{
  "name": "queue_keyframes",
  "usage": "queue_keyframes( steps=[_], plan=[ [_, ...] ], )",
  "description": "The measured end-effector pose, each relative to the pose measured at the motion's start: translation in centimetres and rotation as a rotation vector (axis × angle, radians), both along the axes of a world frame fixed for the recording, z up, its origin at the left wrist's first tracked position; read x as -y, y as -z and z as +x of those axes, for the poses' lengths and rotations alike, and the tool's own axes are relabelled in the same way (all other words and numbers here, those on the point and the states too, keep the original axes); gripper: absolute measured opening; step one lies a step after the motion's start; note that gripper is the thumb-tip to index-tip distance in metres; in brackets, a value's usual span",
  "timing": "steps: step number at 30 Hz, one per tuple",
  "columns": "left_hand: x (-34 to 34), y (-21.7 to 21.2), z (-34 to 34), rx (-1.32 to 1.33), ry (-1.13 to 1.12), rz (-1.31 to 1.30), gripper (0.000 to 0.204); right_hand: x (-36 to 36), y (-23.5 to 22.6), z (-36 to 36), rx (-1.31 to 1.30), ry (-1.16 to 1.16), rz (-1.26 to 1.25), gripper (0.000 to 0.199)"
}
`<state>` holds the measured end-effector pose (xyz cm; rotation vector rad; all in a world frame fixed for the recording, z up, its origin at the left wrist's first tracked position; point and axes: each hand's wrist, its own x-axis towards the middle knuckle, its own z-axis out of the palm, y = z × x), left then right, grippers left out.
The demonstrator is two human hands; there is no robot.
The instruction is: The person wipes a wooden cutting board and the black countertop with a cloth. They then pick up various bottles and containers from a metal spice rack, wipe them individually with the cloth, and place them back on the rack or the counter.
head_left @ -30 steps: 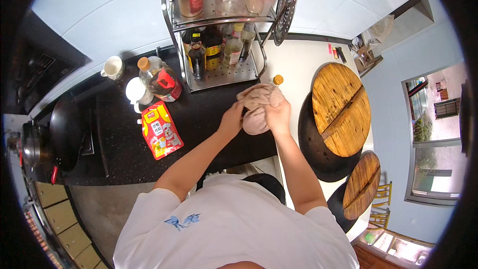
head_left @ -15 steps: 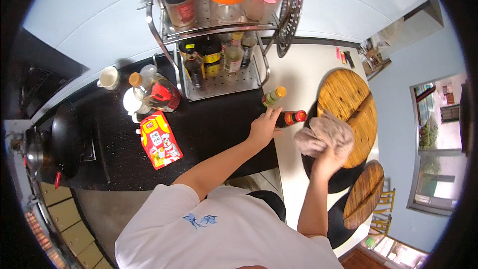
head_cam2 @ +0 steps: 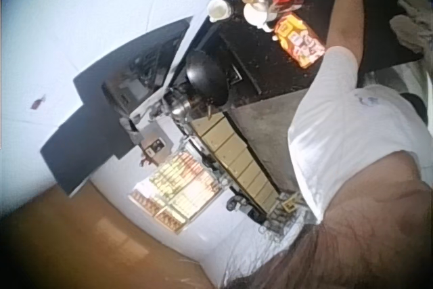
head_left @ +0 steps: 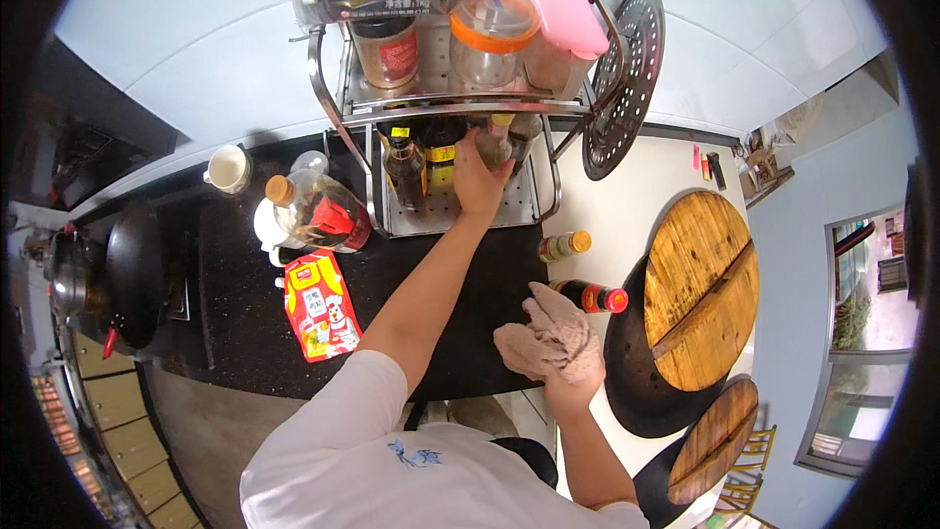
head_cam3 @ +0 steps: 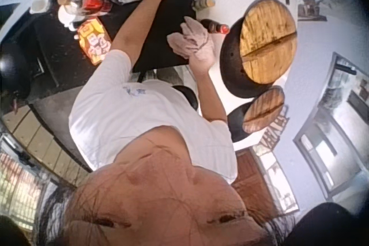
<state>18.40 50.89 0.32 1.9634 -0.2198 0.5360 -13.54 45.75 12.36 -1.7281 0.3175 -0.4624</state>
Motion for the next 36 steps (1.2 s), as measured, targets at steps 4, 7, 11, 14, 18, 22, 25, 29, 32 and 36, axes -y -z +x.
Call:
queue_keyframes(
  steps=[4,7,11,14,18,22,25,29,32,36],
  plan=[
    [-2.0,-1.4,-3.3,-0.170,0.070,0.112,0.077,-0.5,-1.5,2.7,-0.082,-0.015,-0.080,0.051],
    [-5.0,-3.0,-8.7,-0.120,0.205,0.116,0.075,-1.1,-2.3,5.5,-0.095,0.026,-0.120,0.051],
    [-8.2,-4.0,-15.0,-0.245,0.369,0.214,0.070,-1.5,0.5,8.4,0.044,0.123,-0.475,0.050],
    [-9.7,-2.2,-16.9,-0.444,0.416,0.215,0.060,-3.1,-2.5,11.3,0.073,-0.048,-0.838,0.045],
    [-11.0,-2.0,-18.8,-0.283,0.370,0.176,0.057,-4.6,0.2,12.4,0.094,-0.101,-0.700,0.033],
    [-12.6,-1.6,-18.5,-0.230,0.387,0.236,0.052,-4.8,1.9,12.2,-0.060,-0.104,-0.198,0.030],
    [-13.3,-3.0,-18.2,-0.265,0.410,0.252,0.052,-4.0,1.9,12.9,-0.130,-0.159,0.260,0.038],
    [-14.0,-1.6,-18.0,-0.252,0.451,0.281,0.065,-1.9,0.9,12.0,0.004,-0.144,0.542,0.053],
    [-13.5,-2.4,-17.5,-0.193,0.455,0.294,0.070,-2.6,-0.4,9.1,0.142,-0.040,0.395,0.051],
    [-13.5,-2.3,-17.6,-0.356,0.258,0.217,0.074,-3.2,-3.2,6.8,0.321,0.042,0.157,0.044]
  ],
)
